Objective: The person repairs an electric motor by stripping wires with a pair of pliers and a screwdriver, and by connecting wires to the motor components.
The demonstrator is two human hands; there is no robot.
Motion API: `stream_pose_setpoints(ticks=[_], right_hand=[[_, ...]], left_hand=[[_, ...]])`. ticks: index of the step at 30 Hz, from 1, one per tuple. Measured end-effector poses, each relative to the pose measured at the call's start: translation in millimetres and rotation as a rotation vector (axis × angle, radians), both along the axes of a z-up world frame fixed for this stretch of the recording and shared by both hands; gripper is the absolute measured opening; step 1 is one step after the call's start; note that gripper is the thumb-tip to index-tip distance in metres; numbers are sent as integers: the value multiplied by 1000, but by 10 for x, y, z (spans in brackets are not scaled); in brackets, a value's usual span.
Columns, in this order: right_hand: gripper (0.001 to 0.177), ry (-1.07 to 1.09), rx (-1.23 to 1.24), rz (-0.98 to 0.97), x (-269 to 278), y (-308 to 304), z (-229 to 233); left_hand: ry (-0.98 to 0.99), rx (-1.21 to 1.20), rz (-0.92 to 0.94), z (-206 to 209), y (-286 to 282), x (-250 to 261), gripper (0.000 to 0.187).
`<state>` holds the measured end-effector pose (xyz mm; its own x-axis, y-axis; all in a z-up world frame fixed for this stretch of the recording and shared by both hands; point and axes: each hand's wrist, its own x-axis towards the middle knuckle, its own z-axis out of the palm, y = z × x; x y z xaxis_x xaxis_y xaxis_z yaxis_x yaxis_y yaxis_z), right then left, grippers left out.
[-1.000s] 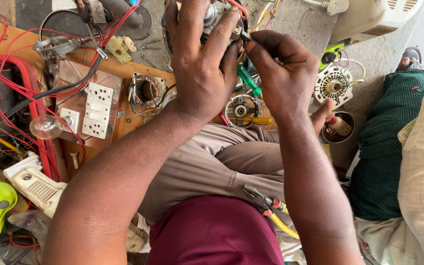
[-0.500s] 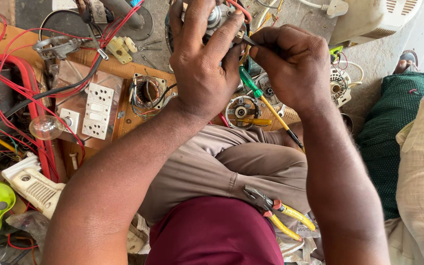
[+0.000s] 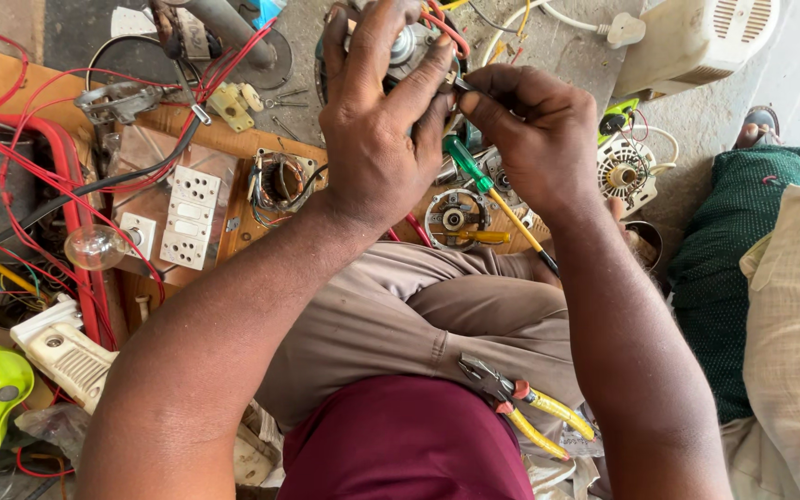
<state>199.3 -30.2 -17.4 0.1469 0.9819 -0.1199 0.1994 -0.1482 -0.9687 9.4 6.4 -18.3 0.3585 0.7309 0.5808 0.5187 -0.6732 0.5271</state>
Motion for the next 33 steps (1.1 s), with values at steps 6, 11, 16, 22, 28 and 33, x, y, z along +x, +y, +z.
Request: stream_pose_setpoints(ticks=[6,11,16,22,28,33], right_hand=[[12,340,-30,-28,9,10,-98],[12,291,13,59,109,25,-167],[12,334,4,138,207,89,-197],[10,227,61,265,298,145,-148],[12,118,116,303,296,166,-86],[12,-7,99,175,223,145,-95]], left_hand=[[-35,13,-8,55,7,37,40],[-62,0,-57,132,66,-10,34],[-58,20,-61,165,89,-53,33],[-47,25,-76,127,95,-75,35],[-39,23,-60,99,85,-71,36],[-58,78,-40,96,102,-27,35]])
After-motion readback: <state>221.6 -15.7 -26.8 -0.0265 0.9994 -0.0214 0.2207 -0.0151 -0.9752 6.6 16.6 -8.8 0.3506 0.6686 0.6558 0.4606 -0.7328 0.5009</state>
